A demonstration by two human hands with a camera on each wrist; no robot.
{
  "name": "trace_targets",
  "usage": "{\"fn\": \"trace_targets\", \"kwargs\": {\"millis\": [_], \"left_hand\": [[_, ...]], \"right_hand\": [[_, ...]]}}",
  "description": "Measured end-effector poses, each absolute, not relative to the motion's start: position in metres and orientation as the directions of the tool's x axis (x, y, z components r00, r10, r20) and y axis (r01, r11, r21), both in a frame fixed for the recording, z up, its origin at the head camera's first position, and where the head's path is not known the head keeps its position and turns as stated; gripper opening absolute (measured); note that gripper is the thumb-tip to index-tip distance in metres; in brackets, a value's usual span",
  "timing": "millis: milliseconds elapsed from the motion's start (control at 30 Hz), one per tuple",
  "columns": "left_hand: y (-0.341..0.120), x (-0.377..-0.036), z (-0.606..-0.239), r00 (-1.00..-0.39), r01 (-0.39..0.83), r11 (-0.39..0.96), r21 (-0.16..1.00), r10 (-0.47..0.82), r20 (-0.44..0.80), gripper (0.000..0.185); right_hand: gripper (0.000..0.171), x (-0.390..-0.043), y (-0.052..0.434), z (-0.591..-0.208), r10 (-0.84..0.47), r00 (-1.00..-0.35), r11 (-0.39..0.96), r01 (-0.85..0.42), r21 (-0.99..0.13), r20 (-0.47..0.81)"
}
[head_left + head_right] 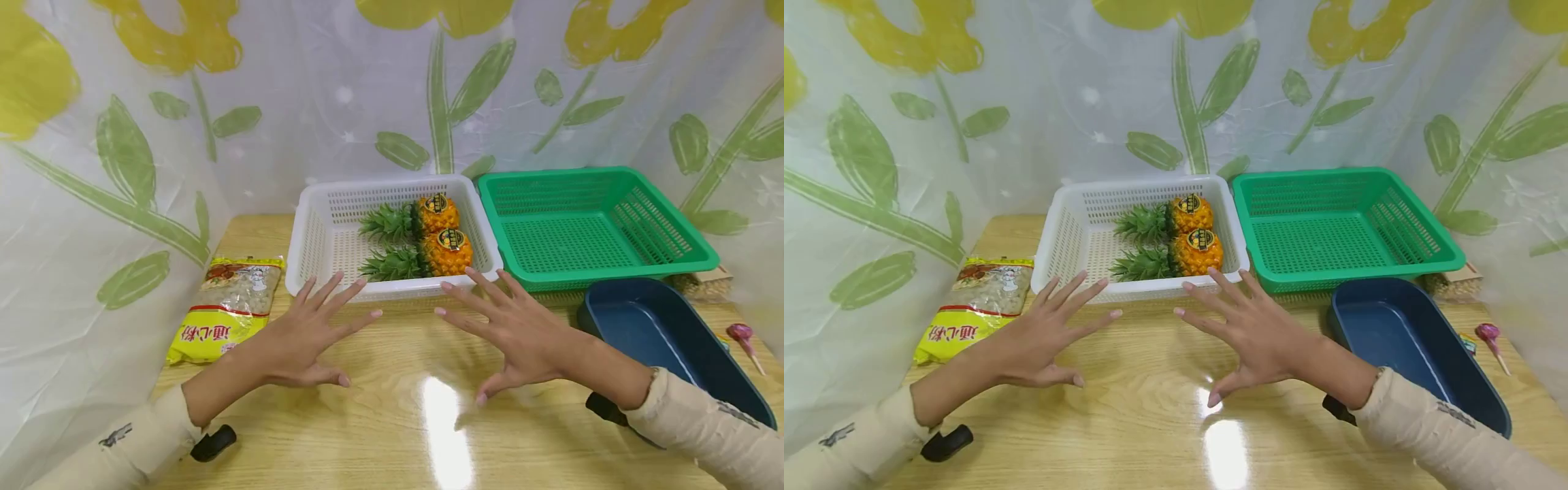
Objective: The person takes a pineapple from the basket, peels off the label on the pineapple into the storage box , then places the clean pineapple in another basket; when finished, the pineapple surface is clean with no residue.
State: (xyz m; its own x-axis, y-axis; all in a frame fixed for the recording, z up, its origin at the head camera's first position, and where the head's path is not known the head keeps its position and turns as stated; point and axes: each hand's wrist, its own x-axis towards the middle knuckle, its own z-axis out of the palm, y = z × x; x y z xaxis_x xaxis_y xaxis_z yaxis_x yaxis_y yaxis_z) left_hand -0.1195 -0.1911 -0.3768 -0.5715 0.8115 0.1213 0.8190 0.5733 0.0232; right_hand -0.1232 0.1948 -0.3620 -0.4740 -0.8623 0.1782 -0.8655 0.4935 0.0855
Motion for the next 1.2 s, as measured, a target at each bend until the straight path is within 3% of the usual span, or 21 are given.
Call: {"fn": "trace_targets", "kwargs": {"millis": [233,467,667,867,1033,1200], "left_hand": [[-0.203,-0.129,-0.376,-0.695,0.717,0.691,0.089,0.701,0.162,0.092],[-0.213,-0.138,-0.378,-0.781,0.620,0.769,0.155,0.585,0.219,0.078],[-0.222,-0.146,-0.380,-0.833,0.549,0.802,0.234,0.501,0.233,0.073],[-0.226,-0.152,-0.383,-0.913,0.408,0.834,0.371,0.373,0.167,0.073],[-0.229,-0.157,-0.388,-0.943,0.330,0.802,0.498,0.306,0.132,0.071],[-0.229,-0.159,-0.390,-0.957,0.283,0.783,0.554,0.269,0.110,0.079]], "right_hand": [[0.116,-0.132,0.199,-0.352,-0.840,-0.514,0.526,-0.850,0.023,0.175],[0.105,-0.148,0.205,-0.340,-0.822,-0.529,0.532,-0.846,-0.051,0.209],[0.098,-0.162,0.211,-0.325,-0.785,-0.603,0.570,-0.793,-0.216,0.143],[0.090,-0.177,0.213,-0.315,-0.730,-0.682,0.620,-0.686,-0.382,0.040],[0.083,-0.191,0.211,-0.308,-0.734,-0.679,0.608,-0.642,-0.466,-0.022],[0.079,-0.205,0.206,-0.299,-0.742,-0.668,0.596,-0.619,-0.512,-0.056]]}}
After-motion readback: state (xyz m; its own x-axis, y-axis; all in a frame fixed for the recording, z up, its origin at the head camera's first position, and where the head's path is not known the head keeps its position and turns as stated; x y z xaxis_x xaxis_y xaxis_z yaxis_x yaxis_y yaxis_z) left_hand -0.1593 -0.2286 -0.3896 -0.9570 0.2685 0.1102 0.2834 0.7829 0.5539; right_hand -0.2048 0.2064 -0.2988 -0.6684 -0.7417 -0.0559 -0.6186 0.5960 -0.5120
